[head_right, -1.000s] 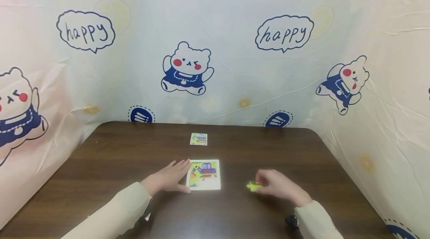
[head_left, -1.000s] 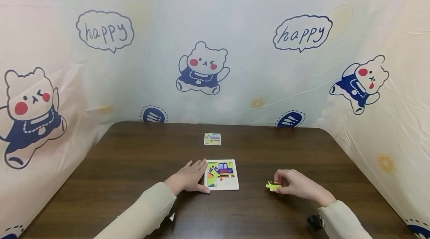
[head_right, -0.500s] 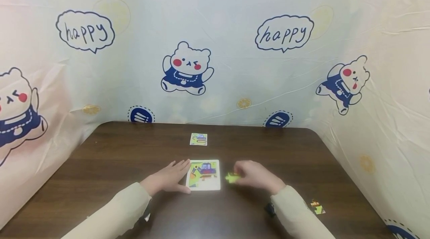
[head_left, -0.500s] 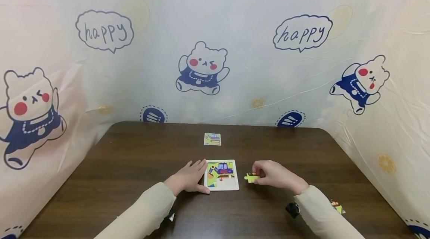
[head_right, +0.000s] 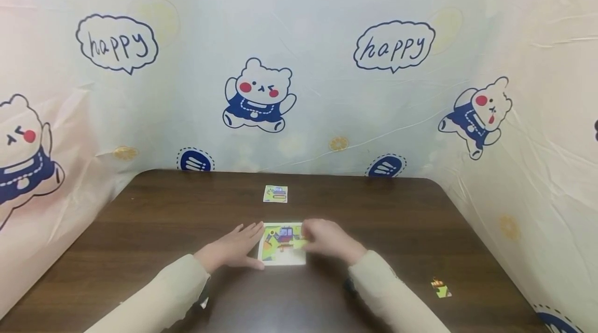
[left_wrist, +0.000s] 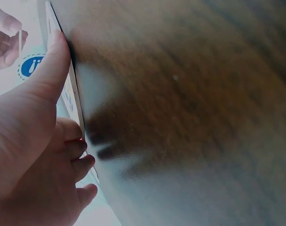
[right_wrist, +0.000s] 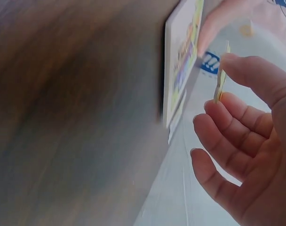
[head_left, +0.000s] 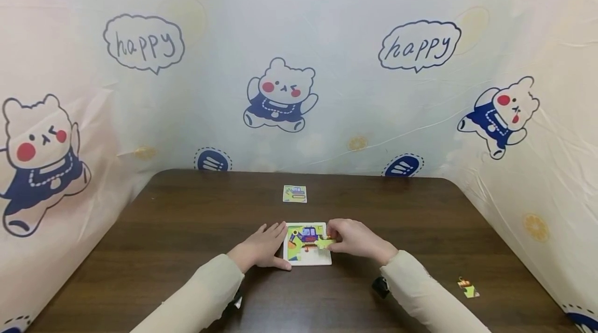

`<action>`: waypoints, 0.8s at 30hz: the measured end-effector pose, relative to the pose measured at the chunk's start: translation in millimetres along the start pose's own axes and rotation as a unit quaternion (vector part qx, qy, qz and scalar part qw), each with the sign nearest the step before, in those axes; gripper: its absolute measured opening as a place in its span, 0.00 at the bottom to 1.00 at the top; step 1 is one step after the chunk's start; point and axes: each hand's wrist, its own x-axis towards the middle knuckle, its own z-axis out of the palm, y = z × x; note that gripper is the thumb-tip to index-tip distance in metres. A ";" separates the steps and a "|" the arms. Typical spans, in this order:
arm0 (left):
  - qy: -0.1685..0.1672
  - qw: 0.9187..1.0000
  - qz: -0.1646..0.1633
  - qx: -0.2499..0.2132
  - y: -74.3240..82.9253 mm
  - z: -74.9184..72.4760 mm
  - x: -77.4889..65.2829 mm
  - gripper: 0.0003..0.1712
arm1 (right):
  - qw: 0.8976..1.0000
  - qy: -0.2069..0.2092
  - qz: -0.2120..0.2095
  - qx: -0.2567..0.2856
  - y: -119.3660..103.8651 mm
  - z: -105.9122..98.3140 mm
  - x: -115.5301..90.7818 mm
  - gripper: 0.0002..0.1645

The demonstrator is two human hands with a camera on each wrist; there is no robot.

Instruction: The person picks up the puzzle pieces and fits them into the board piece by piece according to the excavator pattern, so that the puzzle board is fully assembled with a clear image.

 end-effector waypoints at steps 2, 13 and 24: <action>0.000 1.000 0.001 0.000 0.6 -0.2 -0.3 0.55 | 1.000 -0.006 -0.005 -0.001 -3.5 4.5 4.1 0.13; 0.006 1.000 0.005 -0.008 -1.3 2.5 1.0 0.55 | 0.998 -0.036 -0.036 -0.031 -12.8 29.1 21.2 0.12; 0.007 1.000 0.001 -0.011 -4.0 5.1 2.6 0.56 | 0.998 -0.045 -0.030 -0.036 -18.4 33.4 26.9 0.13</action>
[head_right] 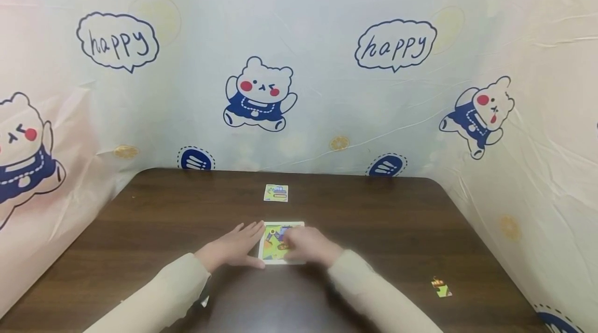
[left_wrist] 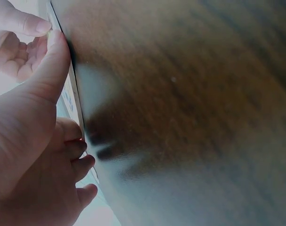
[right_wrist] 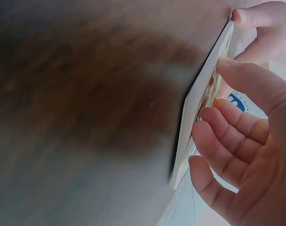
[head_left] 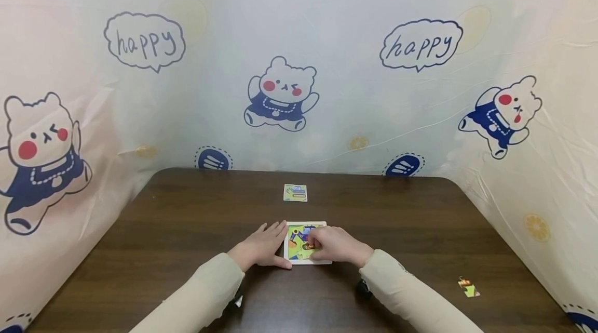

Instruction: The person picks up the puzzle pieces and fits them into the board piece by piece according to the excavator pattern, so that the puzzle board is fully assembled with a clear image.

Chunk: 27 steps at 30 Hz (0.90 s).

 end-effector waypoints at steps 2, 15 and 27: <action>0.000 1.000 0.000 -0.001 -0.1 0.1 0.1 0.56 | 1.000 -0.002 0.003 0.002 -0.9 -0.6 0.2 0.13; -0.002 1.000 -0.001 -0.005 2.9 -1.9 -2.1 0.55 | 1.000 -0.011 -0.006 0.023 -2.5 -4.2 -3.9 0.08; -0.002 1.000 0.000 -0.005 1.6 -2.5 -2.0 0.55 | 0.999 -0.013 -0.035 0.026 -4.8 -6.7 -5.7 0.02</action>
